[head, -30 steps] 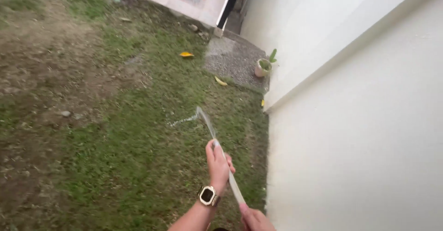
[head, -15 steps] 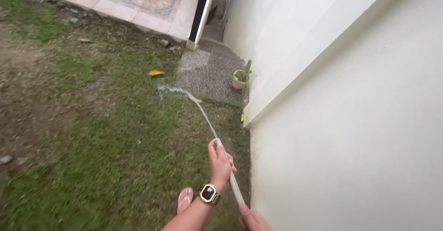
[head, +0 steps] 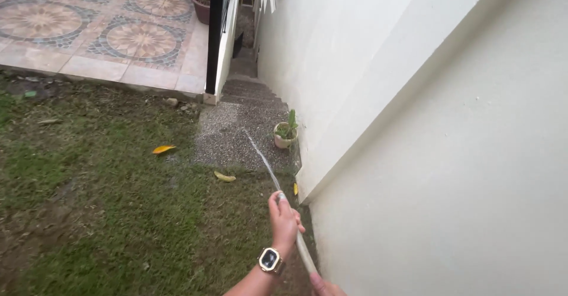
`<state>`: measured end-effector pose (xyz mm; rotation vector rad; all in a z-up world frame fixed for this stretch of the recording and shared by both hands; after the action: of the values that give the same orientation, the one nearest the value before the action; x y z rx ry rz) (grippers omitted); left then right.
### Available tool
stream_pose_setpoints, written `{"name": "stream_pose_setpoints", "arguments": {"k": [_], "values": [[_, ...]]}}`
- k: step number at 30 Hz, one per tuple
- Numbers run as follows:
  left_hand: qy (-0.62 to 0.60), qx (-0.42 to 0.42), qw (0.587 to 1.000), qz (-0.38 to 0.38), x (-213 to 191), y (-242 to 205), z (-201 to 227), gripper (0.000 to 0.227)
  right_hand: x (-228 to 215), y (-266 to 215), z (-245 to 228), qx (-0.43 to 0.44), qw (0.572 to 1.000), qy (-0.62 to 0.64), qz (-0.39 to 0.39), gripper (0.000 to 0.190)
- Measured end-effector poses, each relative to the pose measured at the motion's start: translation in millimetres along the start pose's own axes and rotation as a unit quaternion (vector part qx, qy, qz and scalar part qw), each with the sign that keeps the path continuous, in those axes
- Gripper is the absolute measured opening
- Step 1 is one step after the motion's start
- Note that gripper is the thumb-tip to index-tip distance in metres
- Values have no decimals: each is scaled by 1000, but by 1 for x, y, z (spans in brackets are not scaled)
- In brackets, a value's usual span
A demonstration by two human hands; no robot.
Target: Watering the grass lawn in a backyard using a garden hose.
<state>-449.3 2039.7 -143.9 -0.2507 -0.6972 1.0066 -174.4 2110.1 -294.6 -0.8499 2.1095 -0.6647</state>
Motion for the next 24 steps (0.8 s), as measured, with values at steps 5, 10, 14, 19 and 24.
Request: {"name": "stream_pose_setpoints", "arguments": {"k": [5, 10, 14, 19, 24], "values": [[-73, 33, 994, 78, -16, 56, 5, 39, -2, 22, -74, -88, 986, -103, -100, 71], [-104, 56, 985, 124, -8, 108, 16, 38, -11, 82, -114, -88, 988, -46, -121, 70], [-132, 88, 975, 156, 5, 162, 23, 36, -29, 144, -159, -144, 968, -145, -144, 70], [-169, 135, 954, 206, 33, 262, 9, 42, -71, 194, -239, -148, 948, -276, -55, 62], [-216, 167, 924, 269, 29, 281, 47, 41, -67, 215, -314, -270, 887, -291, -235, 69]]}}
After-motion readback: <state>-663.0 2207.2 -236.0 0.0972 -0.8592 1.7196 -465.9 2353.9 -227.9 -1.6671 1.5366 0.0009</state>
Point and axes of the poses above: each hand's wrist, its own y-axis towards the middle knuckle, its own x-axis out of the palm, z = x × y, the point moved 9 cm from there along y, towards the middle knuckle, and after that the axes turned 1 degree about z, right-handed, at the moved point
